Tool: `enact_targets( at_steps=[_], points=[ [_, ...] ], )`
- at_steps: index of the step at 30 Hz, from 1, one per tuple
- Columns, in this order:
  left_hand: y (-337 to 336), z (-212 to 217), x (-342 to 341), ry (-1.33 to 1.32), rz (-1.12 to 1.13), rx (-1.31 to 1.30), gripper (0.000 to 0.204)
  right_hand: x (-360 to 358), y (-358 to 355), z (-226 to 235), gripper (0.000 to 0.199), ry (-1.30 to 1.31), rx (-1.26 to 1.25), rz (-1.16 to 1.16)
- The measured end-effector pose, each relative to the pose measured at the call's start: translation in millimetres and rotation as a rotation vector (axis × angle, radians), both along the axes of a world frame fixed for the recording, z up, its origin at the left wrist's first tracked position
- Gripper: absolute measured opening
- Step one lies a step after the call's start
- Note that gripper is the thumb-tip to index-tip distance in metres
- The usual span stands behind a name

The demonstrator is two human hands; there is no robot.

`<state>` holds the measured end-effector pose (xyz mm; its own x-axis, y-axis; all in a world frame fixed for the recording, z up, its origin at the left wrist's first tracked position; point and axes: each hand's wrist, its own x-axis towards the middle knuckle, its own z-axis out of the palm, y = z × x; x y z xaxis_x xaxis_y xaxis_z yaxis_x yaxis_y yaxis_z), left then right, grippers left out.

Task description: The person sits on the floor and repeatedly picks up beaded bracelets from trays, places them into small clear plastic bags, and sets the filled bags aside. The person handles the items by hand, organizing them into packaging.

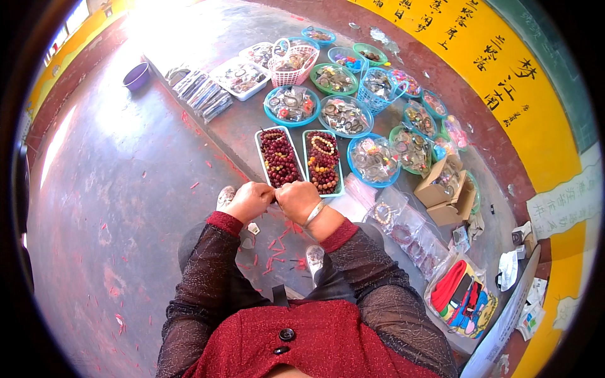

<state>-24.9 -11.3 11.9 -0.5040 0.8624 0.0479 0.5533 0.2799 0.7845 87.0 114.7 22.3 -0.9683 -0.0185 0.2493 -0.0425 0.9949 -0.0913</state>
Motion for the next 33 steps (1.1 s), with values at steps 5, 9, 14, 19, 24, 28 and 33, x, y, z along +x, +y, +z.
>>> enact_targets(
  at_steps=[5,9,14,19,24,28,33],
  points=[
    [0,7,1,-0.029,0.048,0.056,0.021,-2,-2,-1,0.010,0.046,-0.008,-0.063],
    [0,2,-1,-0.035,0.091,0.109,0.020,-3,-2,3,0.014,0.005,-0.062,-0.036],
    [-6,19,-7,-0.152,0.106,0.053,0.021,1,26,20,0.012,0.111,-0.731,-0.080],
    [-12,21,-20,-0.452,0.088,0.121,0.024,7,70,11,0.041,-0.205,-1.420,-0.120],
    [-23,46,-19,-0.989,0.081,0.289,0.020,4,76,-6,0.062,-0.433,-1.437,0.127],
    [-27,38,-23,-1.181,0.075,0.504,0.025,-1,58,-1,0.047,-0.467,-1.547,0.125],
    [-26,30,-31,-1.318,0.085,0.677,0.031,-1,47,9,0.025,-0.355,-1.696,0.150]
  ],
)
